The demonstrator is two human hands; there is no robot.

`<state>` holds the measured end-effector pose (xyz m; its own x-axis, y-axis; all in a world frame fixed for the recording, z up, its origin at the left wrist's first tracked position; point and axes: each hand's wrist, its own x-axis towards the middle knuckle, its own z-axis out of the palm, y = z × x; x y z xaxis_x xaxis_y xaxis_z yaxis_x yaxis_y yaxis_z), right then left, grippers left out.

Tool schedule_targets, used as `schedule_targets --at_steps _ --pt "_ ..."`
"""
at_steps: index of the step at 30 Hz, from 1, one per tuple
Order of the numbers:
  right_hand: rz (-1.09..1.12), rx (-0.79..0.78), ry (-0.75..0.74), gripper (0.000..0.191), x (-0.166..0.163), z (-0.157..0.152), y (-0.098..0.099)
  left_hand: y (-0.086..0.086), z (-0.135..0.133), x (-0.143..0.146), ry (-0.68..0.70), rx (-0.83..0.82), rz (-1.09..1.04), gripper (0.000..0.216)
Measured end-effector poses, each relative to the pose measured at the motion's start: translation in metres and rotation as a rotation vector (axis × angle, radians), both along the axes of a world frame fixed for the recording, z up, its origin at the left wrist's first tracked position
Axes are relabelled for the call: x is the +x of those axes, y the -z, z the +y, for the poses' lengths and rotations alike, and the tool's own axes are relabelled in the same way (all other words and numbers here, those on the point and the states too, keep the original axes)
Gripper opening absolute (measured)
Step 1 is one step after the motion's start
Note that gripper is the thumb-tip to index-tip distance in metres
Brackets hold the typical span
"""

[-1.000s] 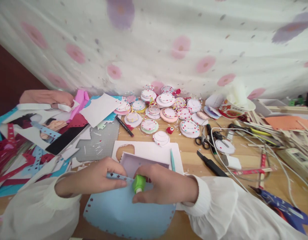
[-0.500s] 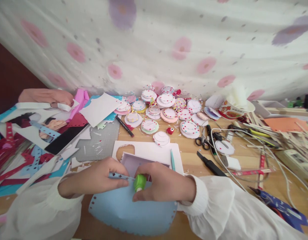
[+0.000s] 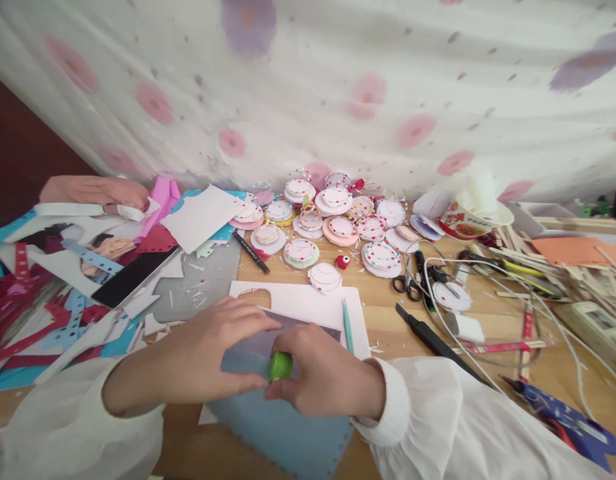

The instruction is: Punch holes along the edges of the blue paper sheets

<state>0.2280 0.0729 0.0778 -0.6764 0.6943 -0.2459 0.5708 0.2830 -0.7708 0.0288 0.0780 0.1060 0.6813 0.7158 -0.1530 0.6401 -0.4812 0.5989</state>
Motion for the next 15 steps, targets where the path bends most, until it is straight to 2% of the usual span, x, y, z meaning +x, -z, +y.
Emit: schedule_targets --at_steps 2,6,11,15 --pt "0.069 -0.003 -0.011 0.017 -0.002 0.000 0.000 -0.005 -0.003 0.010 0.017 0.047 0.015 0.061" --pt "0.177 0.007 -0.038 0.039 -0.003 0.000 -0.004 -0.001 -0.006 0.025 0.047 0.002 0.073 0.073" --pt "0.144 0.017 -0.049 0.042 0.001 -0.001 -0.005 0.013 -0.004 0.029 0.082 -0.022 0.177 0.084" --pt "0.098 0.015 -0.035 0.029 0.002 -0.001 -0.001 0.016 -0.004 0.028 0.050 -0.055 0.193 0.088"
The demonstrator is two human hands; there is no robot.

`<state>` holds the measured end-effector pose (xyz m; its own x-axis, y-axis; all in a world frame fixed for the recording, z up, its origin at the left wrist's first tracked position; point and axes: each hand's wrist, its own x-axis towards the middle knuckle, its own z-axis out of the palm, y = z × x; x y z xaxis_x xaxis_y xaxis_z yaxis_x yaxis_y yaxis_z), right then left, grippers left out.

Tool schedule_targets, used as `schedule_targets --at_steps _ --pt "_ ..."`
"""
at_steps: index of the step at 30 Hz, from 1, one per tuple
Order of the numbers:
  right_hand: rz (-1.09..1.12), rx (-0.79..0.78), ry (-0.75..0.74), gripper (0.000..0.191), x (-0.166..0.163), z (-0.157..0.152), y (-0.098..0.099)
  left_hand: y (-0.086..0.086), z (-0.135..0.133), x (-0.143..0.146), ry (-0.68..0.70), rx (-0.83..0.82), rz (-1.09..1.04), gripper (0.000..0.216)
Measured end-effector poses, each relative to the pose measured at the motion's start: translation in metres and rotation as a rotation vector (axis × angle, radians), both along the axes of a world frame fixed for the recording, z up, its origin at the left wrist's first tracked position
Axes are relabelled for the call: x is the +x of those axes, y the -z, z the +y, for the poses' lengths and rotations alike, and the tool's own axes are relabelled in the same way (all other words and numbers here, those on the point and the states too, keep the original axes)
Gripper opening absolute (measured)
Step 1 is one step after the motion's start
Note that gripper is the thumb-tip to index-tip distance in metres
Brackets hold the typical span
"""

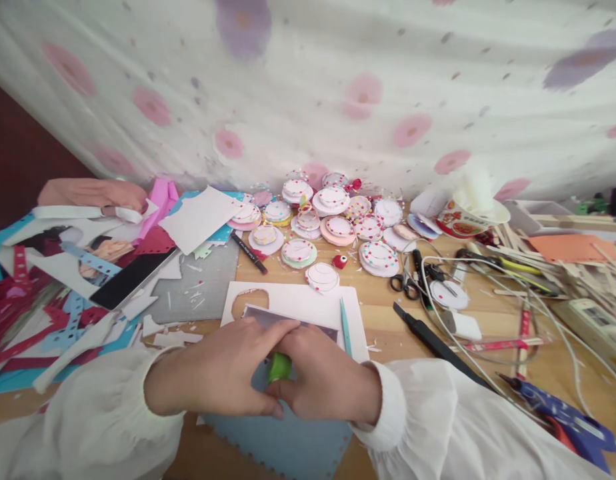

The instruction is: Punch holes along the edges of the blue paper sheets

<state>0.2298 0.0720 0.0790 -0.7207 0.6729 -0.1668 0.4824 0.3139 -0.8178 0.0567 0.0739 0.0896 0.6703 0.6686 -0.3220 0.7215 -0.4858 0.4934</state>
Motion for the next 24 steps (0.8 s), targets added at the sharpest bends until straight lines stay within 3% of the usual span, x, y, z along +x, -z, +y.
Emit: schedule_targets --at_steps 6,17,24 --pt "0.051 -0.007 0.019 0.028 0.000 0.001 0.006 0.000 0.002 0.000 -0.028 -0.051 -0.050 0.085" --pt "0.068 -0.035 0.055 0.027 -0.002 0.000 0.006 0.002 0.004 0.001 -0.008 0.009 -0.071 0.066" --pt "0.059 -0.044 0.011 0.027 -0.001 0.002 0.012 -0.003 0.007 0.000 0.011 -0.034 0.027 0.076"
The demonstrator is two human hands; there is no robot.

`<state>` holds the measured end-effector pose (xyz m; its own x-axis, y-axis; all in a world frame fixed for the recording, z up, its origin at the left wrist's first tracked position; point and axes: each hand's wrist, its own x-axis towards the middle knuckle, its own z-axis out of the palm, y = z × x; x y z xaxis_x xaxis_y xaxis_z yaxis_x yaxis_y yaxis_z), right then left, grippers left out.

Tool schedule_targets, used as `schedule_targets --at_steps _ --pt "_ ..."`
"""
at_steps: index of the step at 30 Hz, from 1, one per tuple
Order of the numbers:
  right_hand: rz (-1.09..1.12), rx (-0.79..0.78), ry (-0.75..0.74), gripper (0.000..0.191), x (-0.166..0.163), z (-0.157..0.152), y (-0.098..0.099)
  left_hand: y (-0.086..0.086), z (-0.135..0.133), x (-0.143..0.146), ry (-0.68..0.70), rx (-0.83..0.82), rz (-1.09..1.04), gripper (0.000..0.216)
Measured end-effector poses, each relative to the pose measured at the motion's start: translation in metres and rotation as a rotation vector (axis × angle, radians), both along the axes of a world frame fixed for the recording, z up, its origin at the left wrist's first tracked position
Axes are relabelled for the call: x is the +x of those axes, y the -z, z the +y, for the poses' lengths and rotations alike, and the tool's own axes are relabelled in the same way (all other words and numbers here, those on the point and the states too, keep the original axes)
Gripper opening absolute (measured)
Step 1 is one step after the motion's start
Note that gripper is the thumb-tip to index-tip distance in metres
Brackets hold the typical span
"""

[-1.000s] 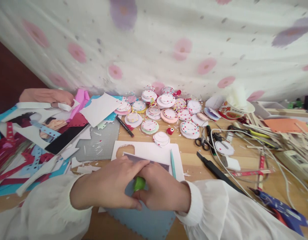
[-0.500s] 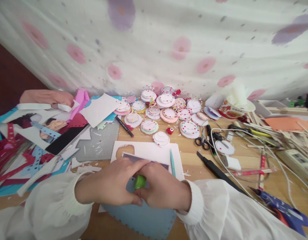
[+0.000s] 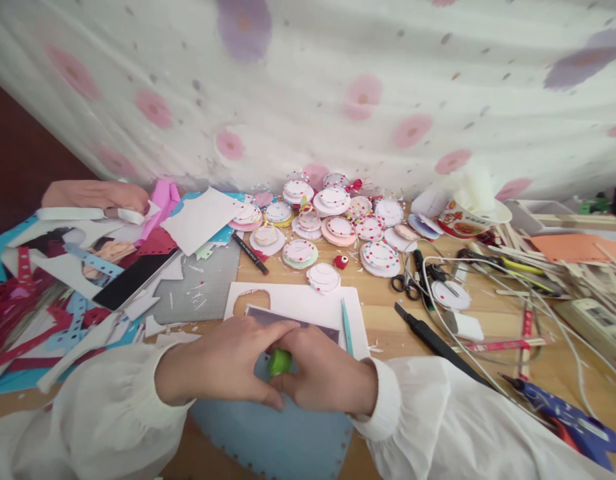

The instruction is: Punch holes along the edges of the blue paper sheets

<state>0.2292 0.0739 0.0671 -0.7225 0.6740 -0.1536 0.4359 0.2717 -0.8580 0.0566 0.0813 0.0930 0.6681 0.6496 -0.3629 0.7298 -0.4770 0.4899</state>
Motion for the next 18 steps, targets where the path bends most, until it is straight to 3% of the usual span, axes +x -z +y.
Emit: schedule_targets --at_steps 3,10,13,18 --pt "-0.021 -0.041 -0.007 0.029 0.006 0.001 0.002 -0.001 -0.001 -0.006 0.001 -0.036 -0.004 0.076" --pt "-0.010 -0.259 0.113 0.025 0.021 0.004 -0.003 -0.002 -0.003 -0.024 -0.091 -0.075 0.000 0.021" --pt "-0.080 -0.233 0.156 0.025 0.022 0.003 -0.005 -0.006 -0.002 -0.026 -0.080 -0.054 0.030 0.005" --pt "-0.027 -0.162 0.107 0.024 0.021 -0.002 -0.008 -0.006 -0.004 -0.025 -0.095 -0.056 0.005 0.008"
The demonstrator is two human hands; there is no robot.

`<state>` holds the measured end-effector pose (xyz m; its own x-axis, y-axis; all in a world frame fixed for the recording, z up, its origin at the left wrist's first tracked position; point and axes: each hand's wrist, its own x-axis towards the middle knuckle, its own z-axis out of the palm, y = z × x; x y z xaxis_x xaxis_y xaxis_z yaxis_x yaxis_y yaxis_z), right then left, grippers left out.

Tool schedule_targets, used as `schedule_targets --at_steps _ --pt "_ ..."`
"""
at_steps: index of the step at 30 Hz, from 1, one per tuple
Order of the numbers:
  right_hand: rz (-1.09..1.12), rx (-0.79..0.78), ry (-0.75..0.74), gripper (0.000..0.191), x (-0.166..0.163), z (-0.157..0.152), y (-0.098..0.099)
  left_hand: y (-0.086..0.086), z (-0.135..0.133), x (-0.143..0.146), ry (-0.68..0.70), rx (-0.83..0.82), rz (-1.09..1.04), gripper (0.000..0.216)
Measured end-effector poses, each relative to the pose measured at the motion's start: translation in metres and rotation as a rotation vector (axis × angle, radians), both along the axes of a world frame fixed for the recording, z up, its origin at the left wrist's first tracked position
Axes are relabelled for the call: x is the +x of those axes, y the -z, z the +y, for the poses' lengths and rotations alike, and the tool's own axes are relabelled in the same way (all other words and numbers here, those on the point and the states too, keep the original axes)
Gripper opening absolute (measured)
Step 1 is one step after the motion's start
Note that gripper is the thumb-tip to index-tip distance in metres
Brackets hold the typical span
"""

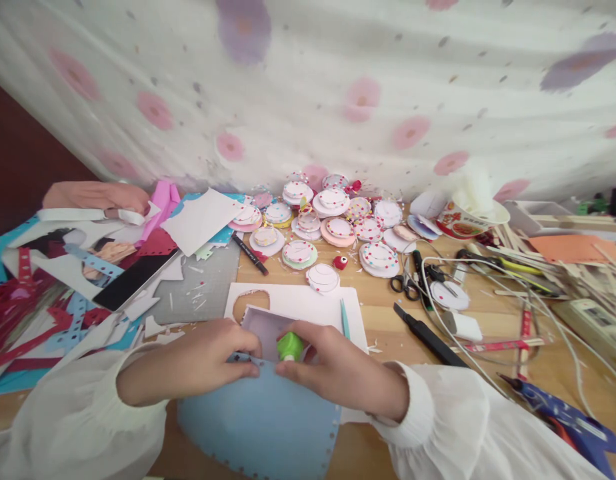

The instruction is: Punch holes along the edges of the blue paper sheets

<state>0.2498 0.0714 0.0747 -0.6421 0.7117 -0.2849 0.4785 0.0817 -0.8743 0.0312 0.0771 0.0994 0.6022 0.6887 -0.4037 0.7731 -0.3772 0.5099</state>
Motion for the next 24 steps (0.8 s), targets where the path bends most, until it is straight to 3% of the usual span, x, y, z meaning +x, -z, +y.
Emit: schedule_targets --at_steps 5,10,14,20,24 --pt "-0.067 0.112 -0.120 0.025 -0.003 -0.006 -0.008 0.001 -0.001 0.003 0.021 0.001 -0.065 0.011" --pt "-0.124 0.189 -0.127 0.026 -0.008 -0.005 -0.011 0.001 0.000 0.005 0.000 -0.002 -0.064 0.012" --pt "-0.095 0.205 -0.115 0.029 -0.010 -0.003 -0.011 0.000 0.000 0.005 0.000 -0.003 -0.077 0.013" --pt "-0.261 0.156 -0.197 0.030 -0.009 -0.002 -0.014 -0.002 0.001 0.006 -0.007 0.013 -0.091 0.013" --pt "-0.201 0.164 -0.193 0.031 -0.008 0.000 -0.014 -0.002 0.000 0.007 -0.016 0.044 -0.075 0.013"
